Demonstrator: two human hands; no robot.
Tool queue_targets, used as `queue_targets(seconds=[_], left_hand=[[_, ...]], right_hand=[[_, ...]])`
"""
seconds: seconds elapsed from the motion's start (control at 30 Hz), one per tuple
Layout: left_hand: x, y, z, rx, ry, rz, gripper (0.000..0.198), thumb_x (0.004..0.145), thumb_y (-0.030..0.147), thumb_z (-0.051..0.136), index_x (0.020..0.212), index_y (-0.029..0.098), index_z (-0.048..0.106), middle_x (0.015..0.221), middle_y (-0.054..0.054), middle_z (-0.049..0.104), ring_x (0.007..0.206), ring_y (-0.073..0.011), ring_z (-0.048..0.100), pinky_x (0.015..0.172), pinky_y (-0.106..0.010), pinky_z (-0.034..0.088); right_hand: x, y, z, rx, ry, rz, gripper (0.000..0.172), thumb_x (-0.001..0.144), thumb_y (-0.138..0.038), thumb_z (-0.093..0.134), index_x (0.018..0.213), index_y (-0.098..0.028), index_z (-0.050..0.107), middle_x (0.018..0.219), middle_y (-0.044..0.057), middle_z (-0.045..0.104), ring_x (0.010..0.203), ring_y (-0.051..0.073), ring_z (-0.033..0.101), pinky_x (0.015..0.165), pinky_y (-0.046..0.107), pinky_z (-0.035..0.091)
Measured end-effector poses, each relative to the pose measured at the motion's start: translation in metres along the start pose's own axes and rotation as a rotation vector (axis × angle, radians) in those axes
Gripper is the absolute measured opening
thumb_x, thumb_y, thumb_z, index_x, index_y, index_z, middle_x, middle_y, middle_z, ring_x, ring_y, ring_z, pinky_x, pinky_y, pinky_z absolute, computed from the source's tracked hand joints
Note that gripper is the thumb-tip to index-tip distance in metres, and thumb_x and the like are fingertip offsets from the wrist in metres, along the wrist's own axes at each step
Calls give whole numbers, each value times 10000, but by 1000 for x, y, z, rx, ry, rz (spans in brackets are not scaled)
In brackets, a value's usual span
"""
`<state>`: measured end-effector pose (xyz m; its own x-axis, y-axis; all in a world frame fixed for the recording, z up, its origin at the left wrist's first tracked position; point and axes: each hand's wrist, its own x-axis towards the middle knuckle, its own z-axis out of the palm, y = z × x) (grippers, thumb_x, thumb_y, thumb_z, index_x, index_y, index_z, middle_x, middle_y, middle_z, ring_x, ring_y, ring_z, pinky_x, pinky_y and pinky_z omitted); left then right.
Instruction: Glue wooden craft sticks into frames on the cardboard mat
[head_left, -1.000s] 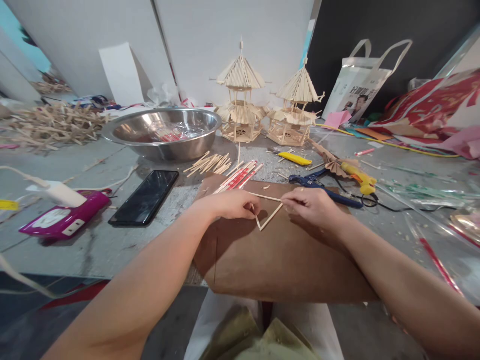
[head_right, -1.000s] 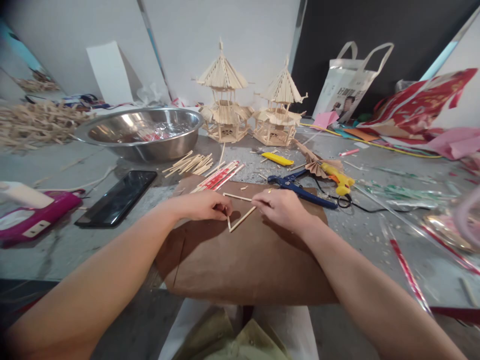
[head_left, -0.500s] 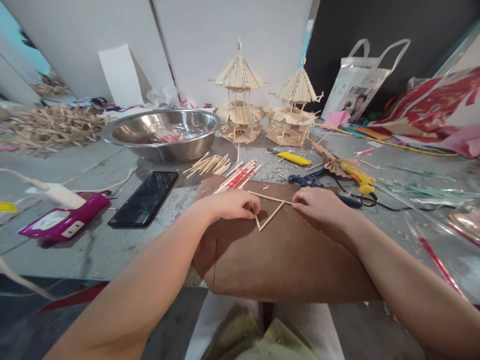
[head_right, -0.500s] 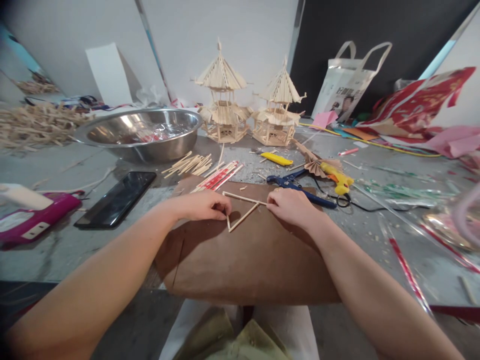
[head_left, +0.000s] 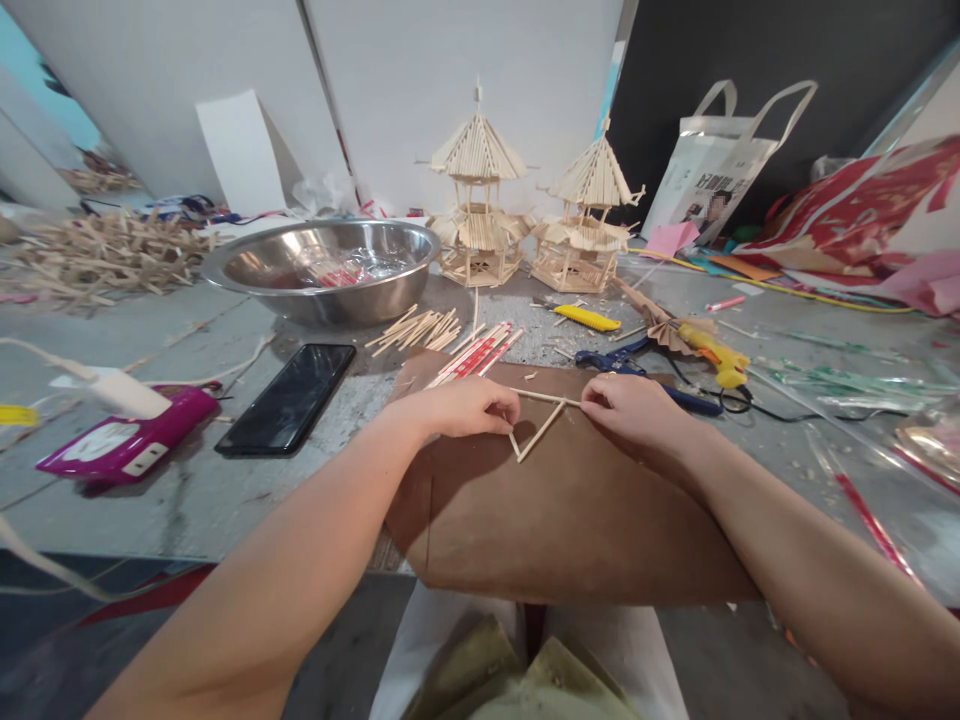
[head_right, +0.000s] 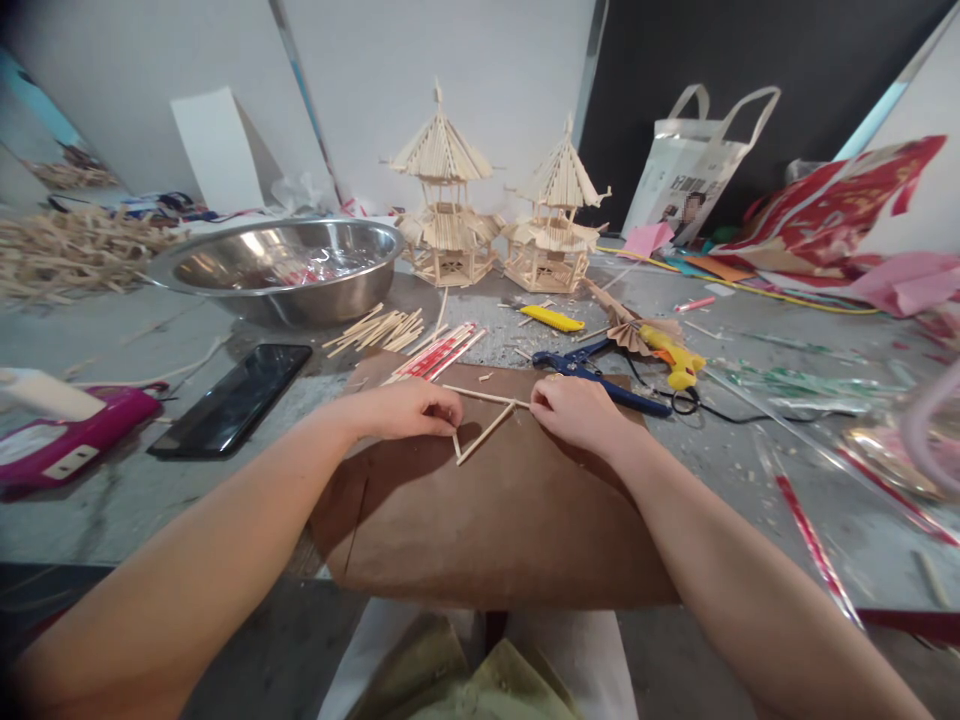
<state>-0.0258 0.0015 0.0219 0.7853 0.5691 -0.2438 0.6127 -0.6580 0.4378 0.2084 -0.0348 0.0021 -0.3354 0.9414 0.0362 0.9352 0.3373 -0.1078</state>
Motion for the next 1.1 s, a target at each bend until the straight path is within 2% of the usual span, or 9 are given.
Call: queue_targets(seconds=[0.2,0.3,0.43,0.57,0.67,1.1], left_hand=[[1,0,0,5,3,-6,157,720,287,485,821,202,571,744,18,567,632,-85,483,552,-191,315],[0,0,1,20,-4,-28,193,710,267,493,873,214,581,727,14,569,615,-86,486,544,-192,314],[1,0,1,42,-11,-23,233,700,231,489,909,234,593,717,15,580,606,-87,487,548,-194,315],[0,1,1,53,-14,-14,237,692,201,489,896,245,603,736,20,597,627,-91,494,579,-202,321],[0,2,0,59,-13,-15,203,691,194,492,853,238,606,742,24,599,629,-89,495,586,-205,321],[0,1,2,76,-8,18,159,715,182,477,827,223,584,783,28,603,645,-76,498,549,-180,313]], right_hand=[[1,2,1,4,-24,6,224,767,-315,392,768,-213,591,795,16,615,673,134,528,544,219,321],[0,0,0,8,28,-17,216,765,-326,414,817,-210,589,838,25,606,734,145,529,585,229,339],[-3,-11,1,17,124,-157,238,786,-321,415,918,-222,586,921,36,581,845,154,509,635,232,342],[-3,-25,5,-20,86,-348,243,805,-306,410,961,-249,588,881,37,587,803,143,505,593,229,314],[-1,-33,9,-52,63,-423,244,819,-319,392,942,-267,596,826,29,592,754,139,502,560,233,285],[1,-40,12,-137,36,-443,243,836,-258,357,871,-238,597,796,23,579,672,119,490,521,222,230]])
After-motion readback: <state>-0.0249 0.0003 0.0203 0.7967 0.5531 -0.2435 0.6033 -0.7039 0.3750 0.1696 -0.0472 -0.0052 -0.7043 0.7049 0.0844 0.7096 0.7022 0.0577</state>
